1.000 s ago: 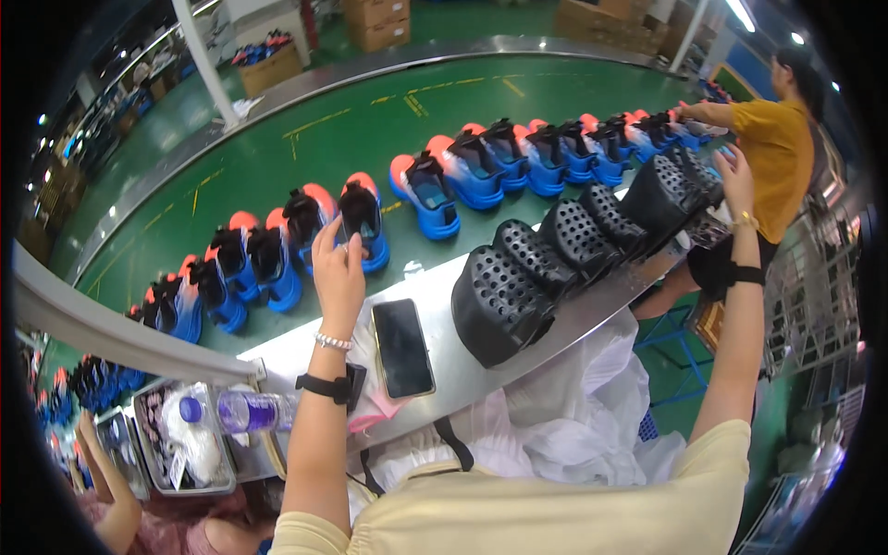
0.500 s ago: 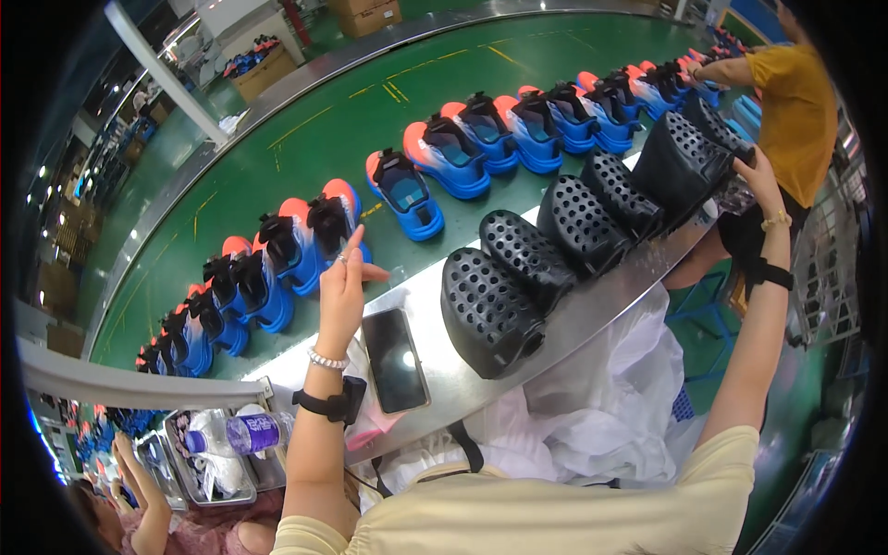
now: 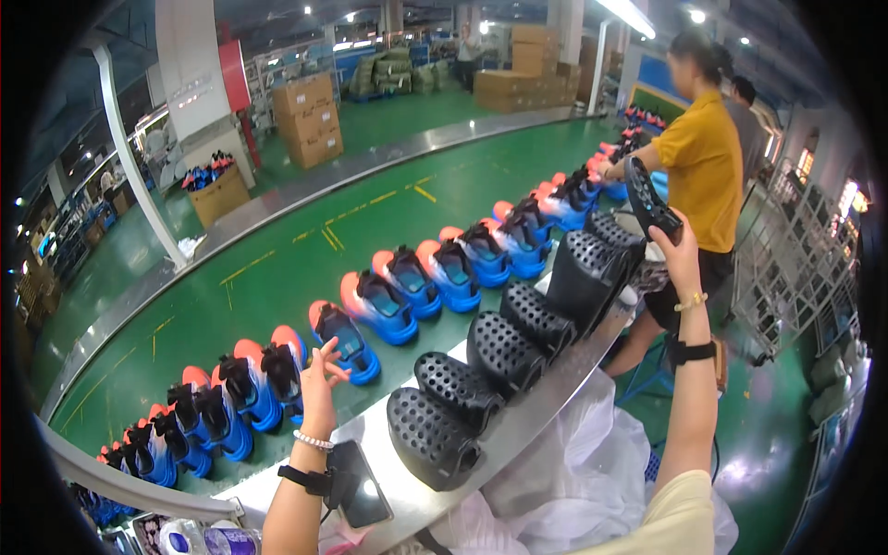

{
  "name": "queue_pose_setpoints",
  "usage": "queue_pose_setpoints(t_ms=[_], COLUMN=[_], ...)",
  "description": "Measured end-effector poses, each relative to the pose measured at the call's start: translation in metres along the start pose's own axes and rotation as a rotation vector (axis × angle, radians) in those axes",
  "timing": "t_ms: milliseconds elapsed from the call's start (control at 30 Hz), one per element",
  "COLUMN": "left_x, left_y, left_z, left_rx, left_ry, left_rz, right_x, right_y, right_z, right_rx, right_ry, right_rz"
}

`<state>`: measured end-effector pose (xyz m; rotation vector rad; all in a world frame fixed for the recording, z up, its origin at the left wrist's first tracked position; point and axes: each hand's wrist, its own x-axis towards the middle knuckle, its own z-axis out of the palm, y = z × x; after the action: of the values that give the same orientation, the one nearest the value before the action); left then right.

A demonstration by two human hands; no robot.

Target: Inspecting and preparing shoe components on a factory assembly line.

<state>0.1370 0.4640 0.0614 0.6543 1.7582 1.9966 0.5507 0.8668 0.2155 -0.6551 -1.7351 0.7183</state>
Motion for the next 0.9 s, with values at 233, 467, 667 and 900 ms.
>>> queue_pose_setpoints(t_ms=[233, 467, 667, 900], left_x=[0.023, 0.013, -0.002, -0.032], left_y=[-0.002, -0.017, -0.010, -0.022], left_z=[0.025, 0.016, -0.018, -0.036], left_rx=[0.006, 1.135, 1.276, 0.956], left_ry=[0.036, 0.054, -0.149, 0.056], left_rz=[0.043, 0.544, 0.312, 0.227], right_x=[-0.030, -0.068, -0.099, -0.146], right_y=[-0.122, -0.212, -0.266, -0.254], right_z=[-0.010, -0.010, 0.055, 0.253], right_rx=[0.085, 0.047, 0.060, -0.563], right_ry=[-0.090, -0.276, -0.452, -0.925], right_rz=[-0.031, -0.028, -0.027, -0.266])
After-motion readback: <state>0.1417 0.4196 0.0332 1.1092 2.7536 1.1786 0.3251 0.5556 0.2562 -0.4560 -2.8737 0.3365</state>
